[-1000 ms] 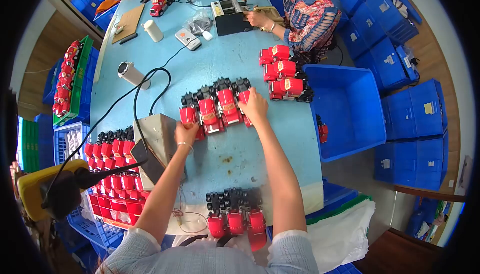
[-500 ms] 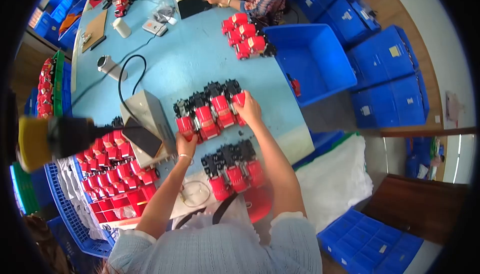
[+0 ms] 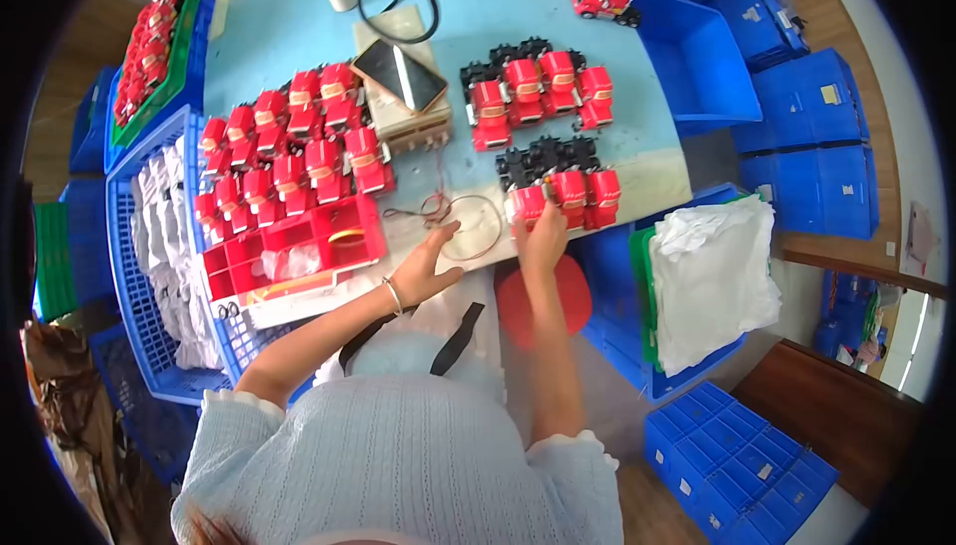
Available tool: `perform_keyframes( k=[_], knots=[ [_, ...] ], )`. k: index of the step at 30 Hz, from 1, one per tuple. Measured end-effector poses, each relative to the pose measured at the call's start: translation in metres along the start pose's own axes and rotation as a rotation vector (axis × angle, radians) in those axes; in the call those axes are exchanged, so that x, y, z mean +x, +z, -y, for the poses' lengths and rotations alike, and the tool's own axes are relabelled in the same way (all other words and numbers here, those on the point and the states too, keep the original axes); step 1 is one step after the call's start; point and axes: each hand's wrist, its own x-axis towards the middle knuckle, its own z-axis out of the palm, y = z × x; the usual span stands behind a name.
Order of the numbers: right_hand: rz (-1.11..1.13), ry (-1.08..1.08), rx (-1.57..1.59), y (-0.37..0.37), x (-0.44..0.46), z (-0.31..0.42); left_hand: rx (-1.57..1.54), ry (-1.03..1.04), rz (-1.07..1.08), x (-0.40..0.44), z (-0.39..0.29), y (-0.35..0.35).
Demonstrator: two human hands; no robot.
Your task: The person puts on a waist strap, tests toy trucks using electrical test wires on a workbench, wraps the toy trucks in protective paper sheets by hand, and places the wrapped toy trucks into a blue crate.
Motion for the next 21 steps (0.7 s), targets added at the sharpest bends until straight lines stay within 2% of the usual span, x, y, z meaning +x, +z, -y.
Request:
perform_keyframes(
  k=[2, 4, 5, 7, 8, 10, 11, 12, 13, 14, 15, 16, 18, 20, 21],
  knots=[
    [0.005, -0.045, -0.036, -0.030, -0.001, 0.020, 0.013, 0.058, 0.017, -0.015, -0.007, -0.019],
    [-0.008, -0.213, 0.023, -0.068, -0.017, 0.042, 0.124, 0.212, -0.029, -0.027, -0.017, -0.037],
    [-0.001, -0.225, 0.020, -0.092, -0.023, 0.058, 0.179, 0.286, -0.053, -0.032, -0.021, -0.045],
    [0.290, -0.507, 0.187, -0.135, -0.032, 0.094, 0.214, 0.321, -0.023, -0.039, -0.027, -0.059],
    [0.302, -0.511, 0.183, -0.143, -0.033, 0.111, 0.257, 0.363, 0.018, -0.043, -0.029, -0.065],
    [0.479, -0.581, 0.413, -0.151, -0.040, 0.146, 0.291, 0.395, 0.062, -0.061, -0.032, -0.076],
    [0.562, -0.616, 0.531, -0.149, -0.040, 0.155, 0.184, 0.264, 0.098, -0.074, -0.031, -0.087],
    [0.569, -0.620, 0.532, -0.140, -0.037, 0.153, 0.076, 0.132, 0.131, -0.087, -0.026, -0.096],
    [0.508, -0.402, 0.653, -0.120, -0.033, 0.144, 0.074, 0.126, 0.125, -0.100, -0.019, -0.102],
    [0.438, -0.182, 0.767, -0.095, -0.029, 0.135, 0.094, 0.148, -0.039, -0.112, -0.010, -0.108],
    [0.474, -0.104, 0.578, -0.060, -0.028, 0.121, 0.112, 0.168, -0.204, -0.121, -0.004, -0.113],
    [0.505, -0.029, 0.387, -0.018, -0.031, 0.104, 0.111, 0.165, -0.211, -0.128, -0.001, -0.118],
    [0.576, -0.176, 0.031, 0.060, -0.045, 0.084, 0.065, 0.177, -0.398, -0.139, 0.001, -0.127],
    [0.526, -0.197, 0.032, 0.091, -0.055, 0.070, 0.045, 0.171, -0.508, -0.148, 0.001, -0.128],
    [0.472, -0.205, 0.039, 0.105, -0.059, 0.068, -0.112, 0.072, -0.528, -0.151, -0.001, -0.127]
  ],
)
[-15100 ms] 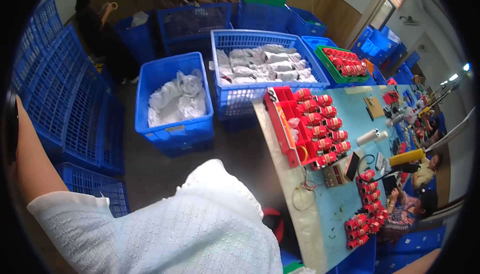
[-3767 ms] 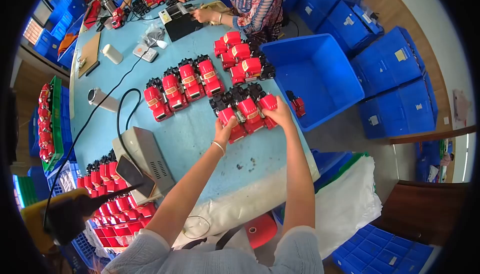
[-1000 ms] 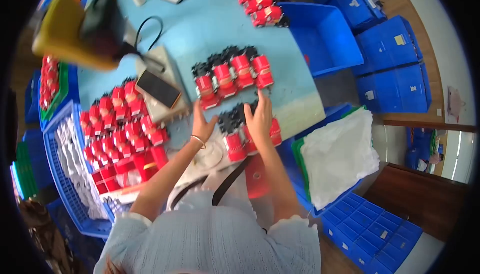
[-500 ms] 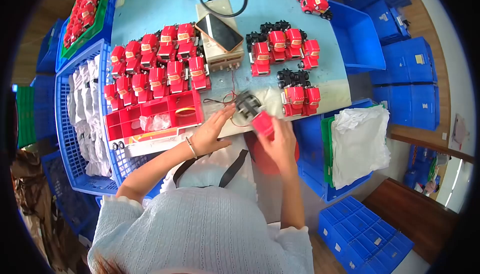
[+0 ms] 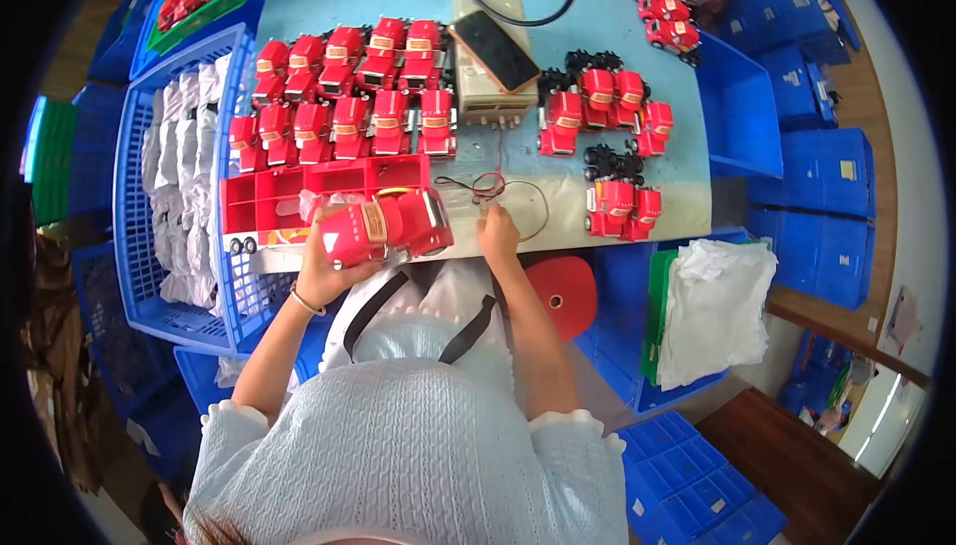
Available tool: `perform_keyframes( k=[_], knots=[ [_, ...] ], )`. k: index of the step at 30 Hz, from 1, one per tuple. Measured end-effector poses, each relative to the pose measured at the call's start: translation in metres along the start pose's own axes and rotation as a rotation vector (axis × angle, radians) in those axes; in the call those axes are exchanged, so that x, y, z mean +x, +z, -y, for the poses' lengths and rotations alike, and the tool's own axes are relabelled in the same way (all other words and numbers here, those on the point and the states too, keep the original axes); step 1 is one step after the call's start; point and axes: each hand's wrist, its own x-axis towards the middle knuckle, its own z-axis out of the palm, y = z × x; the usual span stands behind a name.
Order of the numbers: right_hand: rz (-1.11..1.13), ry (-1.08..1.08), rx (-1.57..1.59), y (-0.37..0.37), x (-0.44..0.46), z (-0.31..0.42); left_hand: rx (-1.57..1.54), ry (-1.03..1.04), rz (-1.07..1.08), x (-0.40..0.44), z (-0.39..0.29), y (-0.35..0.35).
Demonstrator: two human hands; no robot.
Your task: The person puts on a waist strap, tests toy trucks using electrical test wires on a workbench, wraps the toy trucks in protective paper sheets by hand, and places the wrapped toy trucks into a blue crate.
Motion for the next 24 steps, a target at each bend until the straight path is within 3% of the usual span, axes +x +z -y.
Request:
perform_keyframes(
  k=[2, 3, 5, 6, 7, 8, 11, 12, 15, 16, 19, 24],
  knots=[
    [-0.045, -0.029, 0.008, -0.018, 0.000, 0.028, -0.249, -0.262, -0.070, -0.005, -0.005, -0.004],
    [0.019, 0.031, 0.061, -0.039, -0.009, 0.031, -0.245, -0.268, -0.087, -0.007, -0.007, -0.006],
    [0.079, 0.079, 0.101, -0.107, -0.022, 0.075, -0.564, -0.519, -0.006, -0.001, -0.013, -0.008],
    [0.057, 0.050, 0.308, -0.137, -0.030, 0.099, -0.729, -0.638, 0.048, 0.003, -0.016, -0.006],
    [0.031, 0.020, 0.516, -0.158, -0.034, 0.117, -0.737, -0.628, 0.047, 0.007, -0.021, -0.001],
    [0.024, 0.016, 0.507, -0.171, -0.036, 0.130, -0.842, -0.581, 0.102, 0.012, -0.028, 0.006],
    [-0.310, -0.644, 0.405, -0.192, -0.035, 0.158, -1.049, -0.469, 0.209, 0.025, -0.047, 0.020],
    [-0.310, -0.650, 0.401, -0.190, -0.035, 0.161, -1.056, -0.449, 0.232, 0.028, -0.052, 0.020],
    [-0.096, -0.340, 1.238, -0.179, -0.039, 0.161, -1.072, -0.416, 0.263, 0.030, -0.064, 0.019],
    [-0.087, -0.345, 1.237, -0.173, -0.043, 0.157, -1.082, -0.427, 0.254, 0.030, -0.068, 0.018],
    [-0.398, -0.315, 0.702, -0.150, -0.057, 0.141, -1.103, -0.435, 0.224, 0.033, -0.077, 0.012],
    [-0.053, -0.121, 1.078, -0.129, -0.047, 0.155, -1.183, -0.430, 0.212, 0.028, -0.083, 0.013]
  ],
)
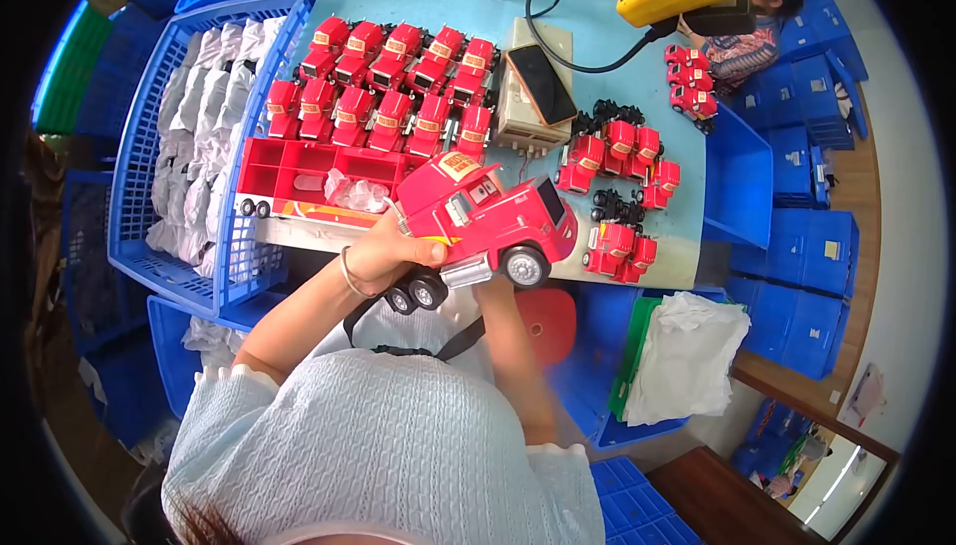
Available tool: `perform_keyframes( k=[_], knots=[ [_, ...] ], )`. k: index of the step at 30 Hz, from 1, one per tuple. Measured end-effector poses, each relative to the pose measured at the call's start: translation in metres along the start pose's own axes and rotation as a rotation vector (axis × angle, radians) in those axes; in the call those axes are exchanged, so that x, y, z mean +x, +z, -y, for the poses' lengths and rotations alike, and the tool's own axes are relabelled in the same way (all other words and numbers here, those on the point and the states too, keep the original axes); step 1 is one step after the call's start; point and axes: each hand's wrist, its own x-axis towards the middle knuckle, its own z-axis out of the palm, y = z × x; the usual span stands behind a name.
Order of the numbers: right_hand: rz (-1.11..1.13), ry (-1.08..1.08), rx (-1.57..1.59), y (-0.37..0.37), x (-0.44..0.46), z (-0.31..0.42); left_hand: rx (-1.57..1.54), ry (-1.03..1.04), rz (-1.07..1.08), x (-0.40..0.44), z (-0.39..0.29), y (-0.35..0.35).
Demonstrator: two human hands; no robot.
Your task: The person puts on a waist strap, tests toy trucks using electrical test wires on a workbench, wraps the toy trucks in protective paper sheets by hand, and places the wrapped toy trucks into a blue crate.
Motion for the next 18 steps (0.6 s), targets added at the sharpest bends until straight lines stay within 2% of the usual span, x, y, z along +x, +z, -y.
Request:
perform_keyframes(
  k=[3, 4, 6, 7, 10, 11, 14, 15, 18],
  knots=[
    [0.046, 0.128, 0.585, 0.005, 0.025, 0.006, 0.011, 0.047, 0.009, -0.005, -0.001, -0.001],
    [0.049, 0.121, 0.591, 0.001, 0.031, 0.015, -0.019, 0.071, 0.012, -0.008, -0.005, -0.003],
    [0.004, -0.119, 0.123, -0.013, 0.042, 0.046, -0.083, 0.116, 0.023, -0.014, -0.012, -0.008],
    [0.004, -0.127, 0.125, -0.017, 0.042, 0.056, -0.078, 0.120, 0.027, -0.016, -0.016, -0.012],
    [0.402, -0.133, 0.648, -0.030, 0.023, 0.079, -0.330, -0.035, 0.053, -0.020, -0.024, -0.027],
    [0.403, -0.132, 0.649, -0.024, 0.020, 0.089, -0.330, -0.035, 0.052, -0.020, -0.023, -0.026],
    [0.315, -0.051, 0.364, 0.006, 0.014, 0.124, -0.281, -0.020, -0.182, -0.018, -0.020, -0.019],
    [0.319, -0.053, 0.365, 0.010, 0.014, 0.127, -0.281, -0.016, -0.183, -0.017, -0.019, -0.018],
    [0.293, -0.119, 0.085, 0.019, 0.018, 0.135, -0.270, 0.051, -0.095, -0.013, -0.013, -0.023]
  ],
)
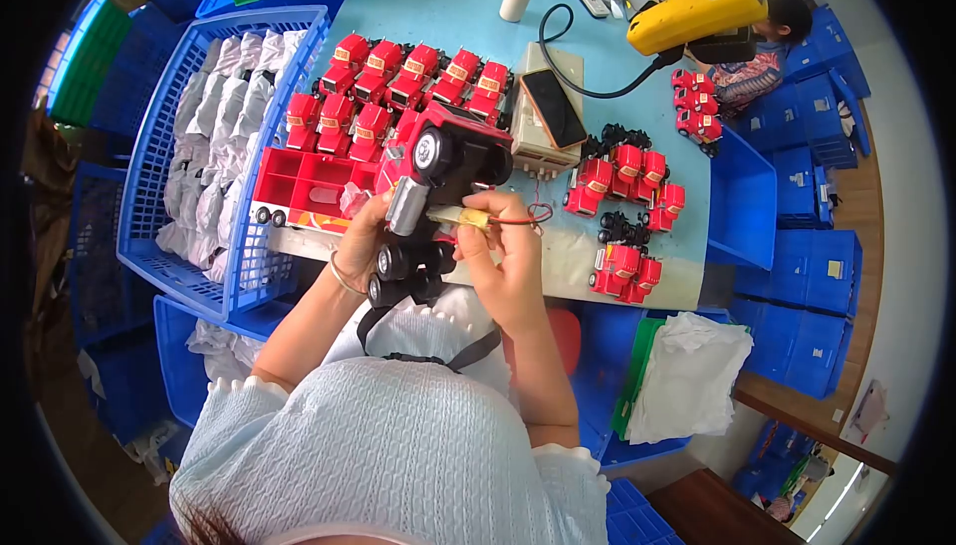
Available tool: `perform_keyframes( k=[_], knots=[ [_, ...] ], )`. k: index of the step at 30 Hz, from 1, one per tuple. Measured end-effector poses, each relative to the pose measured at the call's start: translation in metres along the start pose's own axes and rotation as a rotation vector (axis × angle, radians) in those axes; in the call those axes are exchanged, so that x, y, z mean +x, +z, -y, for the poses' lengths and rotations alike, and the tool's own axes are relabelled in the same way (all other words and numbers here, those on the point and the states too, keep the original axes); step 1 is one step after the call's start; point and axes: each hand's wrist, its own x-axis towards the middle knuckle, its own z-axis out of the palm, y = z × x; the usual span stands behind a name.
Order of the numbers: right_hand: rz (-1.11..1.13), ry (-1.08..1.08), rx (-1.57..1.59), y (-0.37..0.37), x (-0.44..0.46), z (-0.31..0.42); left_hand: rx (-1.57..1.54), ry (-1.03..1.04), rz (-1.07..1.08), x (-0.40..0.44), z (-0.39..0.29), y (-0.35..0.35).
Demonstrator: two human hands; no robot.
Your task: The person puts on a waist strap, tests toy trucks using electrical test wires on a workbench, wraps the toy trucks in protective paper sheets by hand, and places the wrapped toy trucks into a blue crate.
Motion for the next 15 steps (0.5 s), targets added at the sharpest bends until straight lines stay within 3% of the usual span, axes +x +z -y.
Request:
perform_keyframes(
  k=[1, 4, 9, 15],
  knots=[
    [0.003, -0.001, 0.001, 0.000, 0.001, 0.002, 0.000, 0.003, -0.001, 0.001, 0.001, -0.002],
    [0.028, -0.209, -0.458, -0.006, 0.005, 0.007, -0.062, -0.032, 0.053, 0.003, 0.002, -0.007],
    [0.040, -0.330, -0.576, -0.012, 0.013, 0.019, 0.039, -0.021, 0.000, 0.009, 0.007, -0.001],
    [-0.169, -0.605, -0.730, -0.004, 0.010, -0.001, -0.053, -0.010, -0.044, 0.013, 0.015, 0.012]
  ],
)
